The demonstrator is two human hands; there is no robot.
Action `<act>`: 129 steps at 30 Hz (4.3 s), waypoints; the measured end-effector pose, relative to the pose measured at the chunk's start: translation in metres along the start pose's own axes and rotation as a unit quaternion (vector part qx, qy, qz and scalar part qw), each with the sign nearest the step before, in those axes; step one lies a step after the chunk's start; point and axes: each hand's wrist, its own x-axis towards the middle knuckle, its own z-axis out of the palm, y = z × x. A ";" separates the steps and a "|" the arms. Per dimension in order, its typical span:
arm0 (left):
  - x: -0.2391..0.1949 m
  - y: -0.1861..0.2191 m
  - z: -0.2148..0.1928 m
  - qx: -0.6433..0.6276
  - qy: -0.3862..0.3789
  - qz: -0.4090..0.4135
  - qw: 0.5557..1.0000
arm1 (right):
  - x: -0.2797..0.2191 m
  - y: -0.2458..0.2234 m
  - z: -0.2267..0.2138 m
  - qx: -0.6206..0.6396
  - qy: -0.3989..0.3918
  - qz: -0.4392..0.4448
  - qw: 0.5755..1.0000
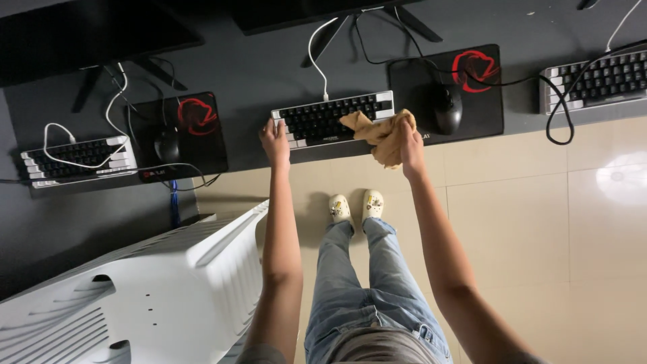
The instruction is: The person wipes a keyboard, mouse, mousepad, and headphones with a cloth. They lift and wipe each item individually, then return them to the desk. The person also wipes the desk surface between items.
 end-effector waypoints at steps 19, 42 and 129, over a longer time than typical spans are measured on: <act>-0.012 -0.021 0.001 0.081 -0.028 0.102 0.991 | -0.046 -0.078 0.020 0.002 0.005 -0.133 0.991; -0.025 0.000 -0.019 -0.378 -0.200 -0.106 0.898 | 0.016 -0.033 0.224 -0.577 -0.380 -0.546 0.475; -0.054 0.084 -0.009 0.323 -0.065 0.222 0.918 | -0.008 -0.025 0.103 -0.624 0.043 -0.355 0.695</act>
